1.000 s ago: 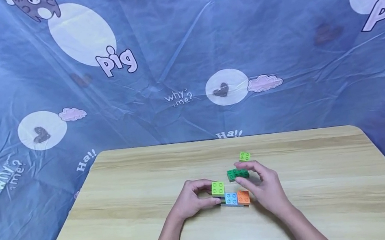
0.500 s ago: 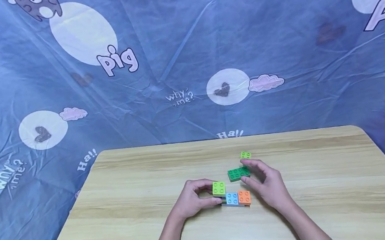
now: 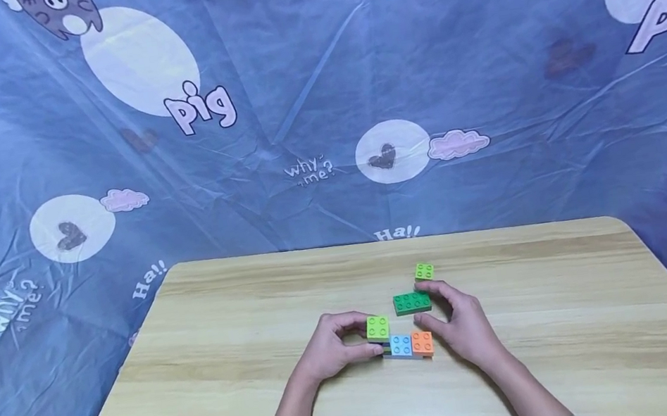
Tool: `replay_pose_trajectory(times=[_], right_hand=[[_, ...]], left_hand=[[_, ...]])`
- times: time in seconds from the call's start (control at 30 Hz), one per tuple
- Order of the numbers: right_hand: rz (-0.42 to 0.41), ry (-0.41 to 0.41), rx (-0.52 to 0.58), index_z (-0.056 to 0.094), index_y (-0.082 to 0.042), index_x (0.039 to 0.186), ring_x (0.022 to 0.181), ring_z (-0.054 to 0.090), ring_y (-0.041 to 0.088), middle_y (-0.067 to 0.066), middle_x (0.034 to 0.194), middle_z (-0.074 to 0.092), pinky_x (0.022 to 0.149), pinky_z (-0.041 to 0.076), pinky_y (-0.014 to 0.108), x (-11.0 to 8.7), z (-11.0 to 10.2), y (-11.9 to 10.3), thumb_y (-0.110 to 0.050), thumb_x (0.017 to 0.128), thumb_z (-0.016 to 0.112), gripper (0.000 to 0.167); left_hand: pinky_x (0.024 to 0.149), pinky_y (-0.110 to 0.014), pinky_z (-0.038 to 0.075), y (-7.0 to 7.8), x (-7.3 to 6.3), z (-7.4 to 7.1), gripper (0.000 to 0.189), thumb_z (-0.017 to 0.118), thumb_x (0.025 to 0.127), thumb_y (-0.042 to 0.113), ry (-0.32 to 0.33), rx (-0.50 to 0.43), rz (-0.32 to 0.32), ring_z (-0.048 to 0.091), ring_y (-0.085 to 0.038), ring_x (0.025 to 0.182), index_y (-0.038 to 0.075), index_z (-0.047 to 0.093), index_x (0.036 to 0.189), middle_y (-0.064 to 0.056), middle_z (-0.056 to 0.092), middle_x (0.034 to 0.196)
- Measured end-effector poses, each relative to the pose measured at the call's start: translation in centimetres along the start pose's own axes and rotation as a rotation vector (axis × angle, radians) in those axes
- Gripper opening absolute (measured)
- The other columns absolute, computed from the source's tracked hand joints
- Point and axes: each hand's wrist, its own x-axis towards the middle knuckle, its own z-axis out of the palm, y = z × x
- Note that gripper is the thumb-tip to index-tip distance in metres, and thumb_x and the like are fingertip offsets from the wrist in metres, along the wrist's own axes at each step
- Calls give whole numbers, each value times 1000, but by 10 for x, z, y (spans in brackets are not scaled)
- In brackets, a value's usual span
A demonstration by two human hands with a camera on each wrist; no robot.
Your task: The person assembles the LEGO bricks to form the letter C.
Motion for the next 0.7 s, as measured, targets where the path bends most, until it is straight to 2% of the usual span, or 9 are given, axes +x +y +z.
replay_pose_trajectory(times=[0.07,0.2,0.27,0.43,0.53,0.6,0.7], right_hand=[[-1,21,-13,69,-7,131,128,62,34,13,132,72,105,34,2,-1,1,0,-5,82,90,54],[-25,68,-46,71,-6,123,124,64,16,11,125,74,103,38,3,-2,3,0,0,80,90,48],[-34,84,-63,71,-5,120,122,65,13,10,123,74,102,39,3,-1,3,0,2,80,90,46],[-39,76,-90,69,-4,123,121,67,31,12,125,73,101,36,0,-1,5,0,0,81,90,47],[-42,54,-116,68,-5,128,121,67,36,13,127,72,100,33,-2,-2,7,-1,-7,83,91,50],[-48,43,-148,68,-6,131,119,68,35,12,127,72,98,42,5,0,9,-3,-12,83,91,53],[-63,21,-194,68,-7,133,115,69,33,11,126,72,96,57,29,7,13,-5,-17,84,91,55]], left_hand=[[88,-31,62,-1,-1,0,40,92,84,17,11,9,6,75,-8,93,13,79,121,6,80,107],[87,-32,63,-2,0,-1,41,91,86,18,43,21,3,74,-8,92,13,78,124,5,79,110],[87,-31,62,-2,1,-2,41,90,87,19,47,14,-10,74,-9,92,14,78,125,5,79,111],[89,-30,61,-1,3,-3,41,89,88,18,12,-34,-53,73,-10,93,17,75,127,5,78,109],[90,-31,60,-1,3,-4,45,87,89,16,-4,-70,-57,73,-12,96,18,73,131,5,77,112],[92,-32,60,0,2,-3,47,87,90,15,-7,-102,-53,73,-14,99,19,72,134,4,76,115],[97,-35,59,1,3,2,45,85,92,15,-2,-165,-31,70,-17,105,17,71,135,1,74,122]])
